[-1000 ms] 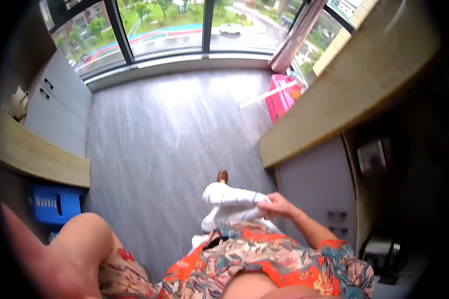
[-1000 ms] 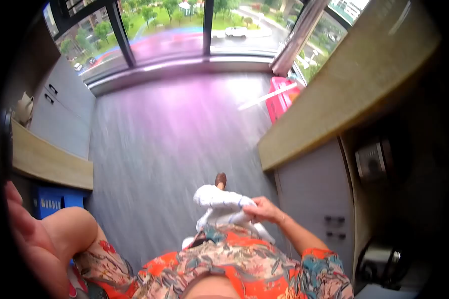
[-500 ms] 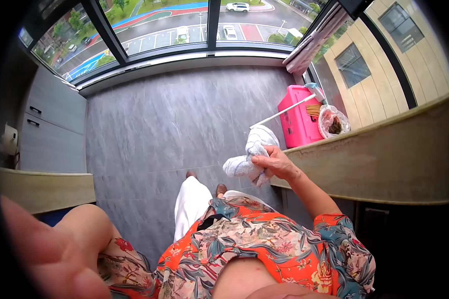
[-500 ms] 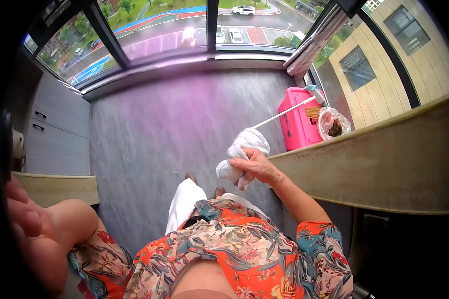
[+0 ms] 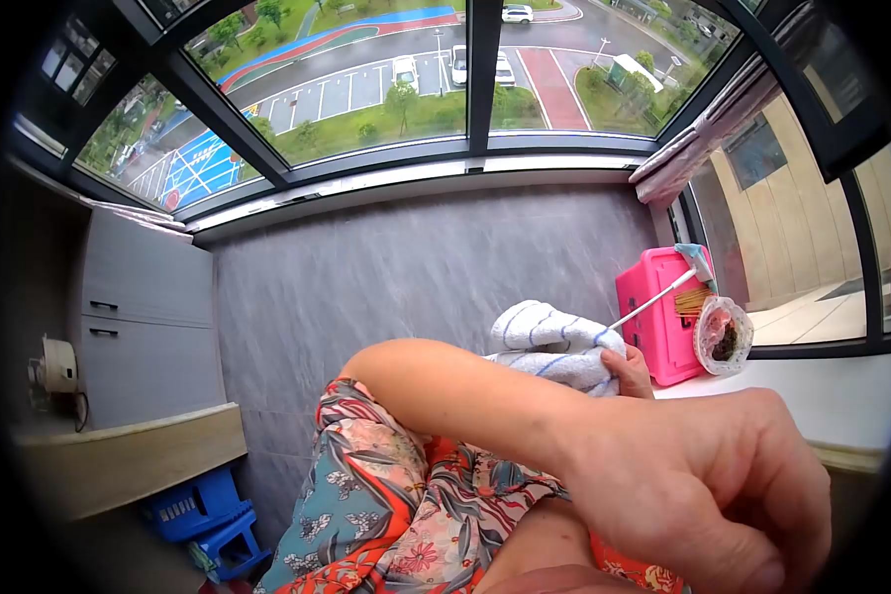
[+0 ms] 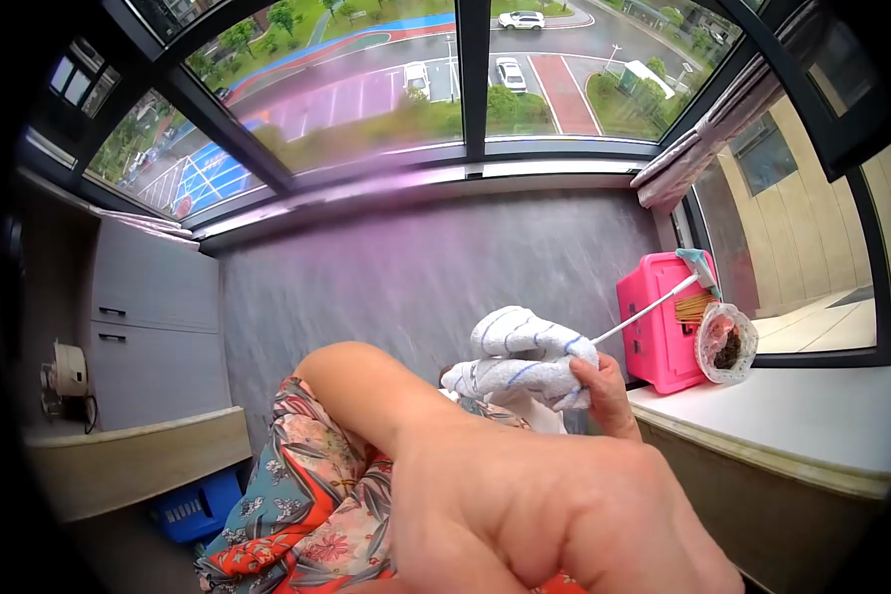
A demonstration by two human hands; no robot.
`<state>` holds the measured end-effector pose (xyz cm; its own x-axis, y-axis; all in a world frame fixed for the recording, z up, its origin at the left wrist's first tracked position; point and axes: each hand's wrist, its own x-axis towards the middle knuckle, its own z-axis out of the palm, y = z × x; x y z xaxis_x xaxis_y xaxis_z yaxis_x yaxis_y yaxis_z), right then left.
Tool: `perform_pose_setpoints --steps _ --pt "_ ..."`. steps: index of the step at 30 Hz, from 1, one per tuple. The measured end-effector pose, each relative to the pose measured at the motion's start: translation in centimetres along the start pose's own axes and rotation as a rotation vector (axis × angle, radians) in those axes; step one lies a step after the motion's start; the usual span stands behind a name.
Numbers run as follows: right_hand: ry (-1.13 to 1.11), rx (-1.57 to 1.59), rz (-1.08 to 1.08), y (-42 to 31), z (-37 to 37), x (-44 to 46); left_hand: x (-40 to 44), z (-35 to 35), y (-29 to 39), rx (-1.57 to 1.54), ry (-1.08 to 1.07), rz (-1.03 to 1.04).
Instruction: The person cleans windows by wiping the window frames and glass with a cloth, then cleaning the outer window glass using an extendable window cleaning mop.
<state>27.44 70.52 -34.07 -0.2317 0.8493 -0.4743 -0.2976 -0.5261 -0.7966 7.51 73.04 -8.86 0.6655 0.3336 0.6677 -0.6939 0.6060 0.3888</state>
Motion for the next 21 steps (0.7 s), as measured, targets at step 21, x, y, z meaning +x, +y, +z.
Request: perform_pose_setpoints --steps 21 --pt "-0.047 0.057 -0.331 -24.9 -10.4 33.5 11.3 -26.5 16.6 0.221 0.099 0.105"
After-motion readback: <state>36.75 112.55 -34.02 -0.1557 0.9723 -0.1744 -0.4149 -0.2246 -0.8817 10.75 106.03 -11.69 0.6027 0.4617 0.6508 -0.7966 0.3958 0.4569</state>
